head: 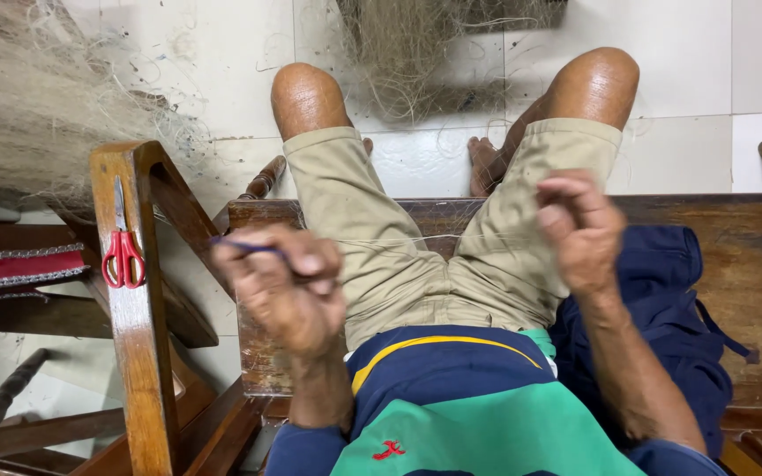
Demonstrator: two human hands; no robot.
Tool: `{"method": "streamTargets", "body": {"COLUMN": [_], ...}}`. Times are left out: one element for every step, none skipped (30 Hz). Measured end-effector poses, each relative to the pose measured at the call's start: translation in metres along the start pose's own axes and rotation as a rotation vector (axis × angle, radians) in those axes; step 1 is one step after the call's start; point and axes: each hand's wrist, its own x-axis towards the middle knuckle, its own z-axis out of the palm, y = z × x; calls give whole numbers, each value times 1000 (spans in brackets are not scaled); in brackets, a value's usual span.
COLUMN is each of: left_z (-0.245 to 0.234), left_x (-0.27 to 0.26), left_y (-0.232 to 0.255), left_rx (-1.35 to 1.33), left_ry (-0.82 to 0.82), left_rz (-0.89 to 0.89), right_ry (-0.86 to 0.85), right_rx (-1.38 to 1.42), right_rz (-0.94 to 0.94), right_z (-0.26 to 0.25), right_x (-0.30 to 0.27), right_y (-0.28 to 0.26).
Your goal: Repairing a fine mesh fishing net using a netting tool and scissors
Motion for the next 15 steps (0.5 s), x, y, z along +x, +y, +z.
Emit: {"method": "streamTargets", "body": {"left_z": [9,19,27,35,43,44,45,45,43,40,38,36,33,31,28], "left_x": [-5,-10,-14,-18,-22,-19,-18,-17,-17,-16,-15,-11,-7,-2,1], "left_y": [-15,-30,-42,-54,-67,-72,-77,-82,-86,-89,-92,-92,-93,-92,-94], "left_rx": [-45,-90,-85,-142,-202,-199,-196,-193,-190,-210,-231,-229,-223,-218,-217], "left_ry": [25,52,49,36,23,19,4,-11,-8,24,55,58,58,59,60], "left_rz": [-70,-140,-147,-174,-203,-211,-215,-219,-227,-236,-239,-242,-239,-236,-235], "right_ry": [-151,-302,-296,-450,-601,-593,-599,-604,-601,-581,-562,-563,-541,-519,-520], "right_rx": [223,446,450,587,723,725,668,611,613,509,404,405,414,423,424], "right_rz": [63,127,133,132,129,133,74,17,25,98,165,169,203,237,237], "right_z": [20,39,54,69,83,88,91,96,92,90,86,83,80,77,76], "right_x": [-3,-6,-6,-6,-5,-2,0,2,-1,-5,-7,-7,-6,-5,-9], "right_y": [-12,-23,-31,-39,-48,-53,-58,-63,-56,-49,-42,-41,-39,-38,-30]}}
